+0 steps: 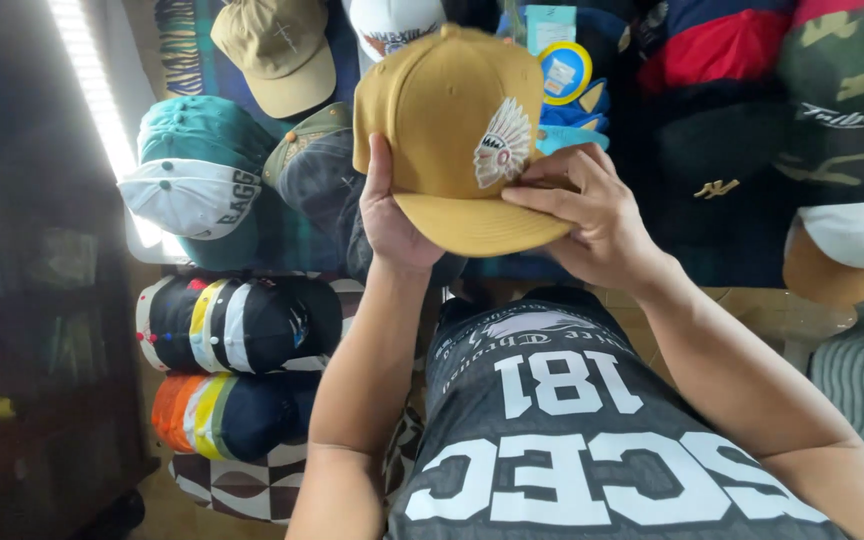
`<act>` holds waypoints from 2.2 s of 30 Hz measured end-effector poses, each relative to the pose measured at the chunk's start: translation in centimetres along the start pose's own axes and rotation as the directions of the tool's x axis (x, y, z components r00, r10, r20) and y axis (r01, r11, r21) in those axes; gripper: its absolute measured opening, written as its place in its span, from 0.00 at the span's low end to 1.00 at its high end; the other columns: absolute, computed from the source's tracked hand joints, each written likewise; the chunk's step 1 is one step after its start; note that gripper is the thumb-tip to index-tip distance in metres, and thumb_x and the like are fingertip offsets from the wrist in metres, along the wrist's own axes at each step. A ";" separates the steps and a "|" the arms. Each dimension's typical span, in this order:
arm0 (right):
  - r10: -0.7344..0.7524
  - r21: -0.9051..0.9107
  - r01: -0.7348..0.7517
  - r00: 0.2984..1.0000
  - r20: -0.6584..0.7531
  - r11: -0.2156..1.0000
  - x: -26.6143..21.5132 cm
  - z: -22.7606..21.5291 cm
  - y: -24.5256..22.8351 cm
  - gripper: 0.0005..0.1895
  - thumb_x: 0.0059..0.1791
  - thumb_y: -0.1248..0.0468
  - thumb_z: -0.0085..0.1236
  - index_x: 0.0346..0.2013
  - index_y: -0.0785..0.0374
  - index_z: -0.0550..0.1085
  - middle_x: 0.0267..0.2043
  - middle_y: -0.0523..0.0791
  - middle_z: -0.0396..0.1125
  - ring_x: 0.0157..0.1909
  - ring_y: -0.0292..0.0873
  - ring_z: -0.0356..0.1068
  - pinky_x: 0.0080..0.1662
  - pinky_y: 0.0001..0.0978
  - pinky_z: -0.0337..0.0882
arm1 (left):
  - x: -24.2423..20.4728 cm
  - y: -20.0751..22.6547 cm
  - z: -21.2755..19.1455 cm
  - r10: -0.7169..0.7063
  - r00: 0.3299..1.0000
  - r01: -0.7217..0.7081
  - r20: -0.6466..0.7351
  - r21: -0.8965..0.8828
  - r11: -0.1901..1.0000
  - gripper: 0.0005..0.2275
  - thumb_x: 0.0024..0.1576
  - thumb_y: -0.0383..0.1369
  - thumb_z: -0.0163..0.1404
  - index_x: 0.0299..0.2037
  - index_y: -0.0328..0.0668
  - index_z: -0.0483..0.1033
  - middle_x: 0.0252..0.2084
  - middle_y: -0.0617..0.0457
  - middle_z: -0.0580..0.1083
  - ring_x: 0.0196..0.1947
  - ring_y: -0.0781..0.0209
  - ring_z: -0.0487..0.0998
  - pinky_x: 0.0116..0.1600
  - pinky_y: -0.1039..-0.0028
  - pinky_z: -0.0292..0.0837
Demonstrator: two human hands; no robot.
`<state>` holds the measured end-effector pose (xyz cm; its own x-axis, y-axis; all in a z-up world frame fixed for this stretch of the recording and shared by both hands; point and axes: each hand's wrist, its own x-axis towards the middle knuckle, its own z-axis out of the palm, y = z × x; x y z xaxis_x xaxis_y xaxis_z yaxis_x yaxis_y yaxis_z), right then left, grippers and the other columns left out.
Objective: The person is organizing a large collection of baseball caps, picking them up one by one to inspect them and then placing them into organized rows or stacks on a table.
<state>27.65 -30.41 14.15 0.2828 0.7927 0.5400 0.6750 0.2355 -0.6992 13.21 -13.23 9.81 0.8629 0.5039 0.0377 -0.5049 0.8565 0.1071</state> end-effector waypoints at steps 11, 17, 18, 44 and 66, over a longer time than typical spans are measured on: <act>0.761 0.832 -0.506 0.625 0.172 0.228 -5.5 -8.8 6.5 0.17 0.51 0.50 0.64 0.36 0.59 0.72 0.35 0.42 0.72 0.35 0.35 0.73 0.39 0.24 0.73 | -2.1 -11.0 0.2 -0.156 0.907 0.142 -0.390 -0.064 0.988 0.26 0.62 0.49 0.52 0.63 0.40 0.70 0.58 0.42 0.74 0.57 0.45 0.75 0.64 0.54 0.70; 0.908 0.869 -0.432 0.417 -0.043 0.239 -6.7 -10.2 7.1 0.21 0.41 0.51 0.75 0.27 0.57 0.70 0.27 0.40 0.68 0.30 0.35 0.70 0.34 0.31 0.75 | -2.8 -14.4 -2.2 -0.154 0.771 0.213 -0.618 0.021 0.977 0.19 0.60 0.47 0.53 0.50 0.40 0.79 0.43 0.45 0.81 0.43 0.48 0.83 0.52 0.58 0.81; 0.931 0.876 -0.433 0.361 -0.048 0.214 -6.9 -10.2 7.5 0.22 0.39 0.51 0.76 0.29 0.58 0.70 0.28 0.41 0.69 0.31 0.36 0.70 0.36 0.32 0.76 | -3.0 -14.9 -2.5 -0.159 0.761 0.207 -0.629 0.003 0.978 0.16 0.61 0.45 0.54 0.48 0.40 0.80 0.42 0.46 0.82 0.41 0.49 0.84 0.50 0.60 0.82; 0.799 0.779 -0.625 0.489 0.349 0.043 -18.3 -2.5 6.9 0.32 0.51 0.71 0.63 0.67 0.55 0.63 0.60 0.53 0.68 0.58 0.60 0.74 0.57 0.62 0.74 | -15.2 -20.6 -8.8 0.251 0.860 0.014 -0.445 0.510 0.860 0.20 0.60 0.18 0.47 0.62 0.45 0.69 0.55 0.40 0.76 0.50 0.40 0.81 0.50 0.43 0.80; 0.830 0.268 -0.920 0.378 0.411 0.286 -14.3 1.2 6.1 0.27 0.44 0.72 0.63 0.57 0.60 0.70 0.57 0.45 0.71 0.59 0.44 0.71 0.57 0.39 0.75 | -9.8 13.2 -13.5 0.350 0.897 0.374 -0.269 0.884 -0.281 0.28 0.43 0.30 0.65 0.57 0.42 0.77 0.50 0.52 0.81 0.49 0.63 0.80 0.57 0.73 0.74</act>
<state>26.89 -39.67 1.62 0.3873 0.7256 -0.5688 -0.2495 -0.5114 -0.8223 -2.17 -5.36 -2.60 0.5919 0.7818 -0.1961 0.4840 -0.1501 0.8621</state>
